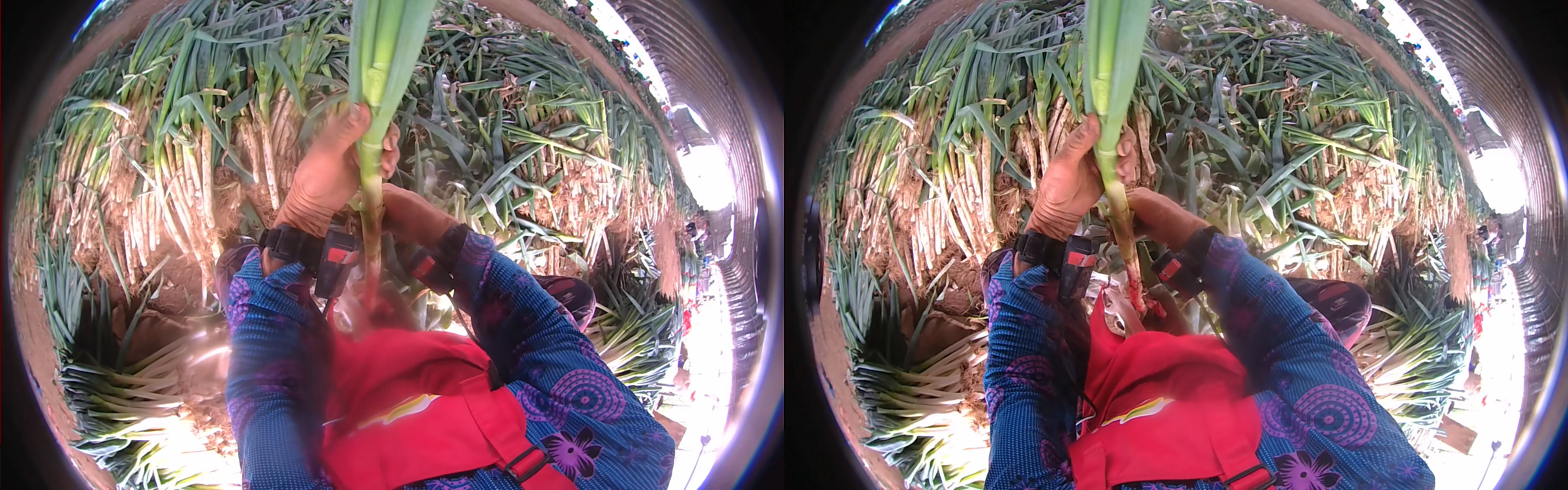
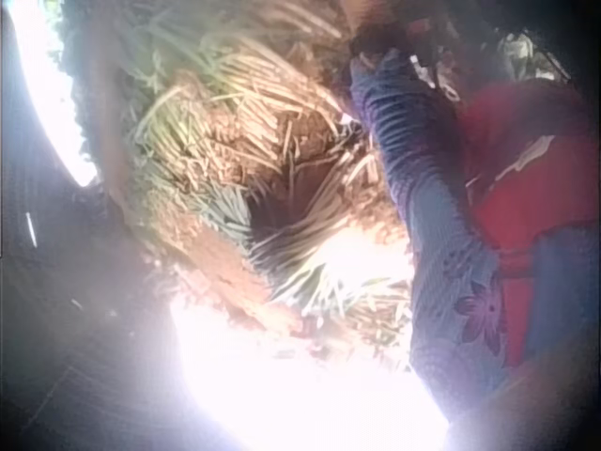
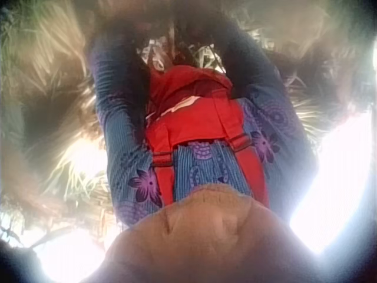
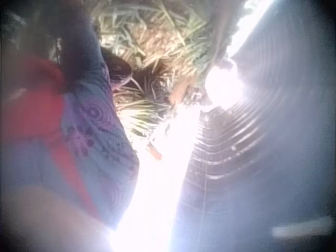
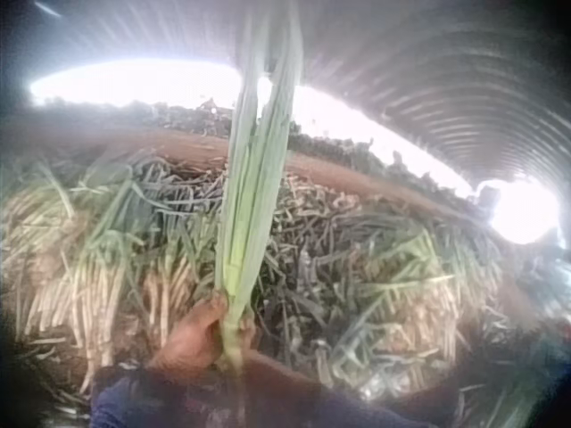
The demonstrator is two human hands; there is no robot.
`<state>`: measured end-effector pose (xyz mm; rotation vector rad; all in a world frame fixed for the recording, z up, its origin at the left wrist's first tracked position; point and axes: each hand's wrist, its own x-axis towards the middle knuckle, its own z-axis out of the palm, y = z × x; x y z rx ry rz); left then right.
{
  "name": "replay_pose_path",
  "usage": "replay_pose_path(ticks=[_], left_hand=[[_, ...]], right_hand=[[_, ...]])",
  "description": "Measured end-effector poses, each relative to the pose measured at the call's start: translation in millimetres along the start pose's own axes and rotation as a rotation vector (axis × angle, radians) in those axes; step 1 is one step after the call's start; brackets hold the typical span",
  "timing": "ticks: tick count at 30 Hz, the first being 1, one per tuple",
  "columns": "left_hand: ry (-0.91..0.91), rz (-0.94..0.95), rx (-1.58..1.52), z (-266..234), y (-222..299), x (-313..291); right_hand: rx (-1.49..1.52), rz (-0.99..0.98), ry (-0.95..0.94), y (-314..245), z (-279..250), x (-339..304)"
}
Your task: The person strips outer layers from leeks by hand and places the cleaned leeks onto a pile.
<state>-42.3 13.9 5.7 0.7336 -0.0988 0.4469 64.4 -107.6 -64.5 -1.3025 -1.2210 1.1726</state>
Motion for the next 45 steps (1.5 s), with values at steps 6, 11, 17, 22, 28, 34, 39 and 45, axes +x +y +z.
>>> replay_pose_path(ticks=[6,11,17,22,28,34,39,45], left_hand=[[0.032,0.108,-0.066,0.0,18.3,-6.7],[-0.050,0.268,-0.086,-9.4,40.0,-6.1],[0.020,0.403,-0.112,-32.2,82.3,-30.5],[0.012,0.428,-0.204,-49.1,93.5,-30.1],[0.329,0.390,-0.140,-18.3,53.4,-10.8],[0.460,0.292,-0.100,-21.1,38.7,-10.0],[0.439,0.281,-0.068,-26.3,39.6,-13.7],[0.399,0.288,-0.123,-34.5,40.4,-16.9]], right_hand=[[0.208,0.091,-0.130,14.0,4.5,10.3],[-0.080,0.123,-0.209,73.1,-3.0,-1.9],[-0.666,0.930,0.088,108.3,-50.9,-85.4],[-1.138,0.869,0.134,120.1,-153.8,-225.2],[-0.442,0.406,0.218,31.0,-88.4,-79.3],[0.112,0.129,-0.024,-61.7,7.3,-7.2],[0.082,0.143,-0.020,-51.2,13.2,-5.6],[0.304,0.186,-0.094,-47.1,16.5,-2.6]])
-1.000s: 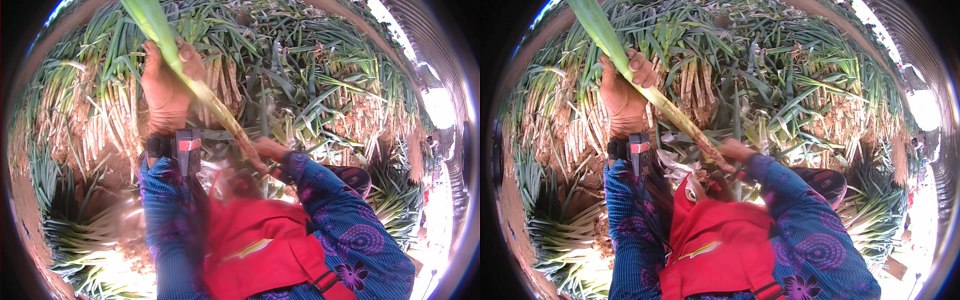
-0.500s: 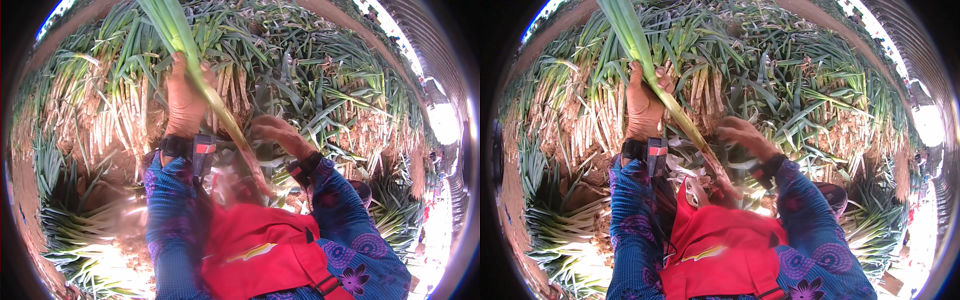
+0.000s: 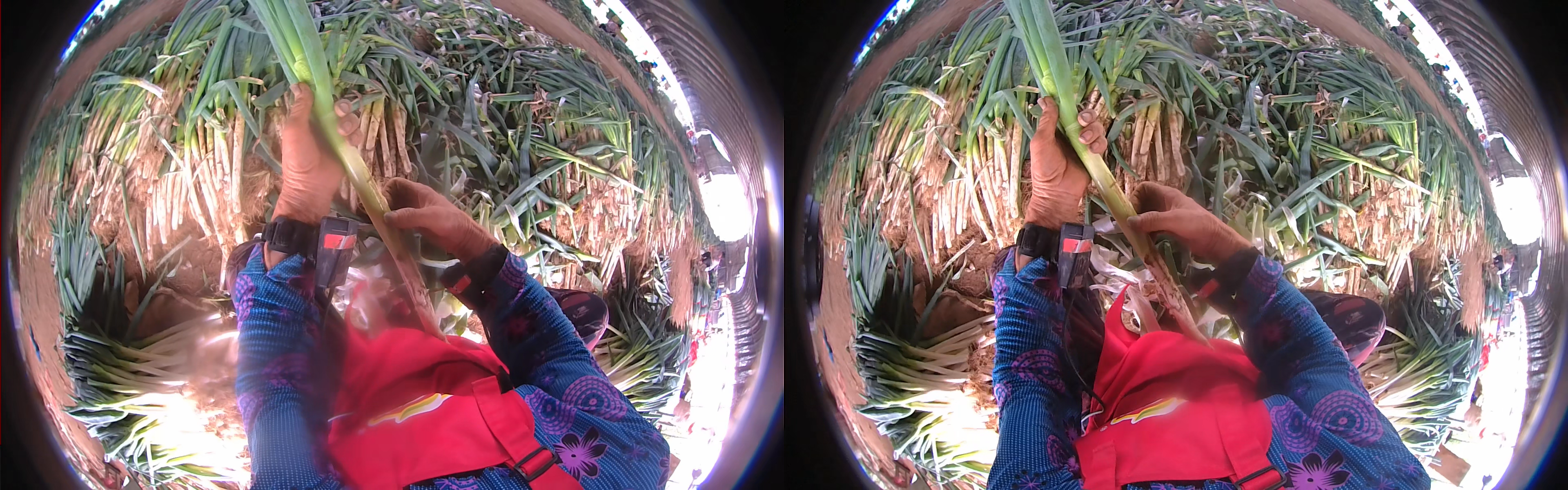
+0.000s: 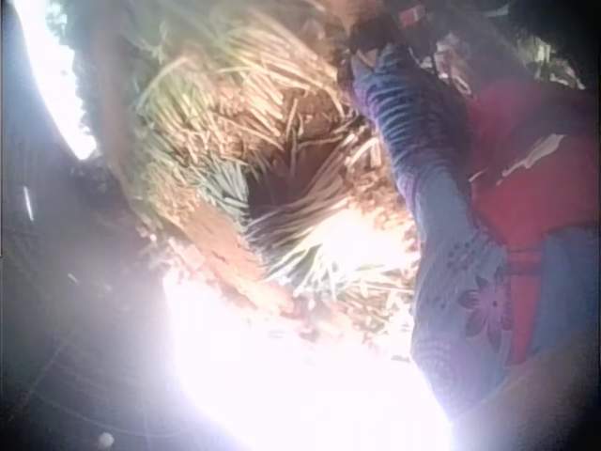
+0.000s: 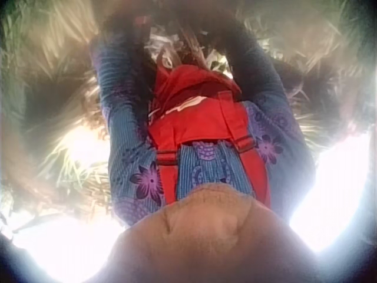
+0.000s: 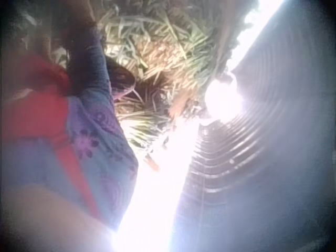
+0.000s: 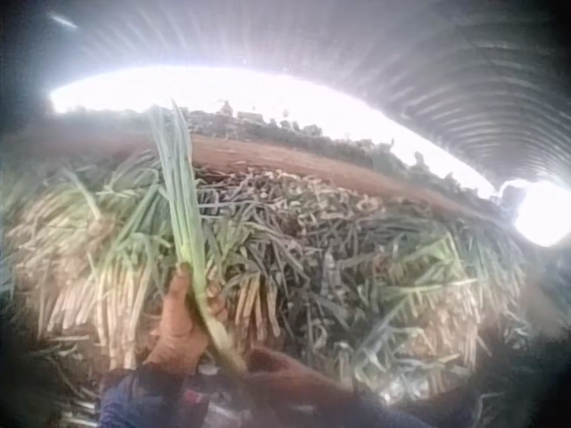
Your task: The person strips outer layers from leeks by hand and places the cleaned leeks onto a pile.
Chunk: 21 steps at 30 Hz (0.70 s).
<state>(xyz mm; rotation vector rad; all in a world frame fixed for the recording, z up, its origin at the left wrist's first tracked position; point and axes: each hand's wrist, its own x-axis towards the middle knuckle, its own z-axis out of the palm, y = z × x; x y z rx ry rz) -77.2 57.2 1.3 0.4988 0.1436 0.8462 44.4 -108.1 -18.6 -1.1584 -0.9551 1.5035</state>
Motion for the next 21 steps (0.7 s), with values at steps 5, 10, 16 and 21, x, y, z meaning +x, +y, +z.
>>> replay_pose_path(ticks=[5,10,16,21], left_hand=[[-0.056,-0.026,-0.036,-2.5,0.2,0.1],[-0.037,-0.023,-0.014,-5.5,0.0,-1.1],[0.087,-0.008,0.033,-1.3,-1.6,0.6],[0.179,0.105,0.057,-14.6,17.4,3.1]], right_hand=[[-0.031,-0.066,0.052,0.6,8.5,-2.5],[-0.030,-0.070,0.072,-4.0,17.6,-9.1],[-0.433,-0.244,0.383,22.8,8.1,-18.9],[0.685,-0.179,0.552,39.3,-12.0,-21.3]])
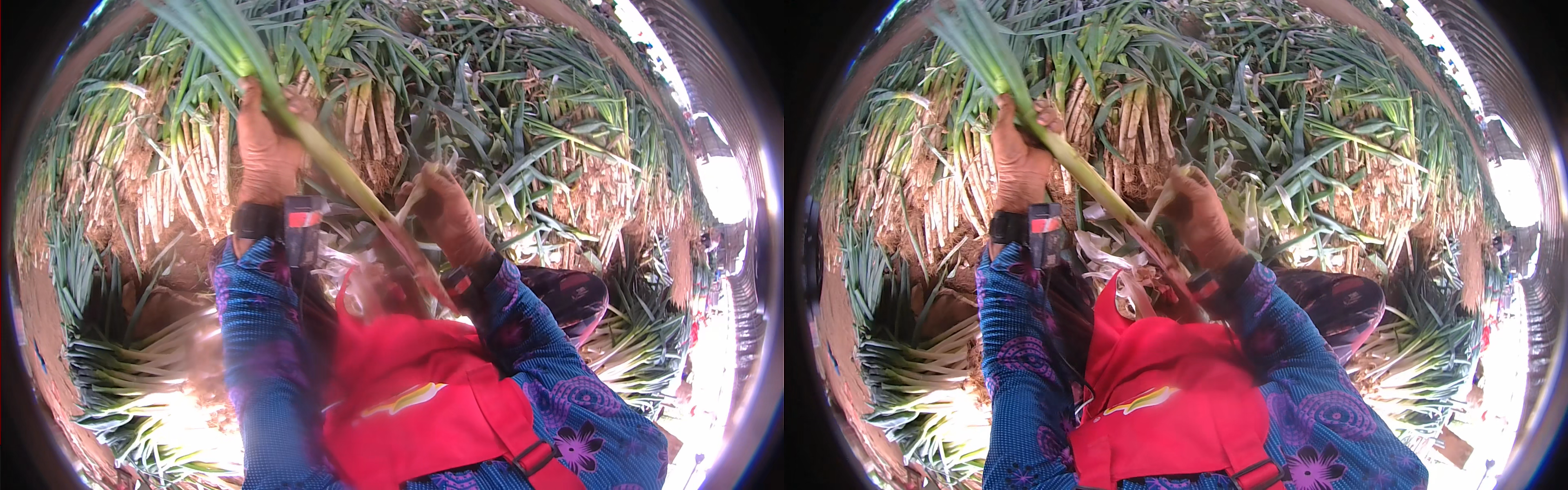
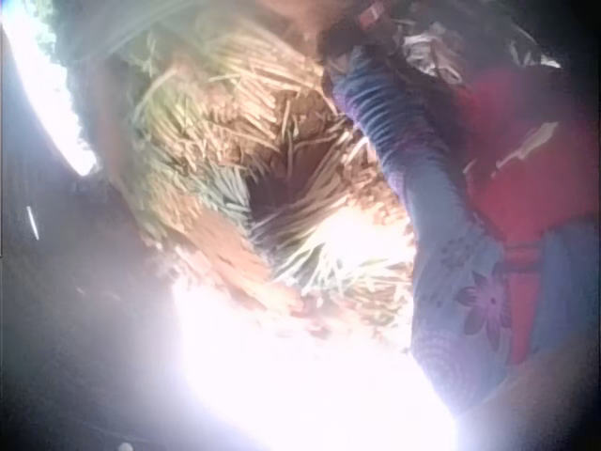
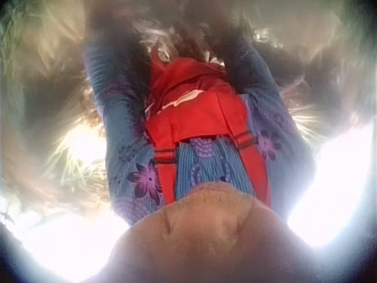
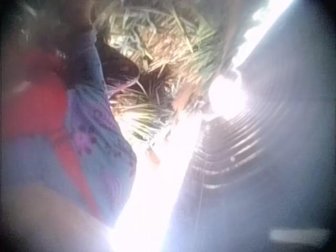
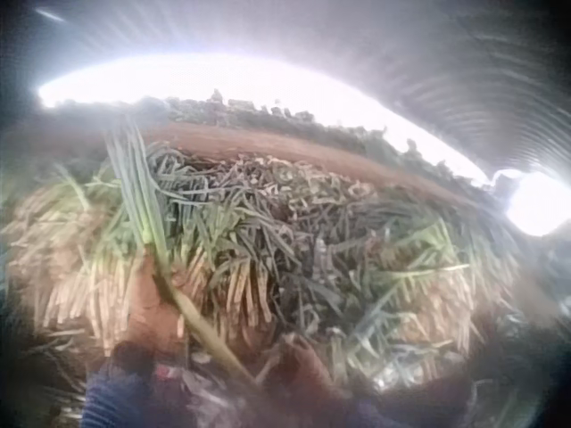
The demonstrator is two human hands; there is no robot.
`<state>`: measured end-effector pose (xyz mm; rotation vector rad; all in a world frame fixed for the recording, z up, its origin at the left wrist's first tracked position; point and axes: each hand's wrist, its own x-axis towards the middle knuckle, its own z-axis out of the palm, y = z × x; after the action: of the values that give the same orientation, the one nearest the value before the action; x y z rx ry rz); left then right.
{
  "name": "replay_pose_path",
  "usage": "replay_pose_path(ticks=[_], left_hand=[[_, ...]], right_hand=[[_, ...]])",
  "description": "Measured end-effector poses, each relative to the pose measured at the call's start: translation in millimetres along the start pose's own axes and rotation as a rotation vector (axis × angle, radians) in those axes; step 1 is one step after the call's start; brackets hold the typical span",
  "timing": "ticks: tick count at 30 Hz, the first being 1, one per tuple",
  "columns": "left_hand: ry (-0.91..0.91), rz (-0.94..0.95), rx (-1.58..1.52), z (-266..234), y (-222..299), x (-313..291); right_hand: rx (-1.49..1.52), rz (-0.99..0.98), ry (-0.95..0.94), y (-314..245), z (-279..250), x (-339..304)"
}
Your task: The person strips outer layers from leeks by hand and places the cleaned leeks onto a pile.
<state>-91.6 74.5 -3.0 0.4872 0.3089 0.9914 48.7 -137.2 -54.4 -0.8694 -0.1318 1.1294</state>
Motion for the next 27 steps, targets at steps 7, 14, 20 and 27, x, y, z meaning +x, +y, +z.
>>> replay_pose_path(ticks=[7,14,20,27], left_hand=[[0.067,0.108,0.005,-21.7,28.5,12.4],[-0.063,0.169,-0.073,-45.0,62.6,4.2],[0.049,0.091,0.025,-11.9,10.7,-5.0],[0.007,-0.047,0.051,24.5,-23.9,-15.3]], right_hand=[[0.627,0.244,-0.143,-52.0,-115.2,23.3],[-0.175,-0.236,0.780,-139.7,-292.0,-12.6],[-1.227,-0.205,0.130,-65.0,-152.0,38.7],[-0.814,-0.208,-0.441,-18.9,55.7,22.5]])
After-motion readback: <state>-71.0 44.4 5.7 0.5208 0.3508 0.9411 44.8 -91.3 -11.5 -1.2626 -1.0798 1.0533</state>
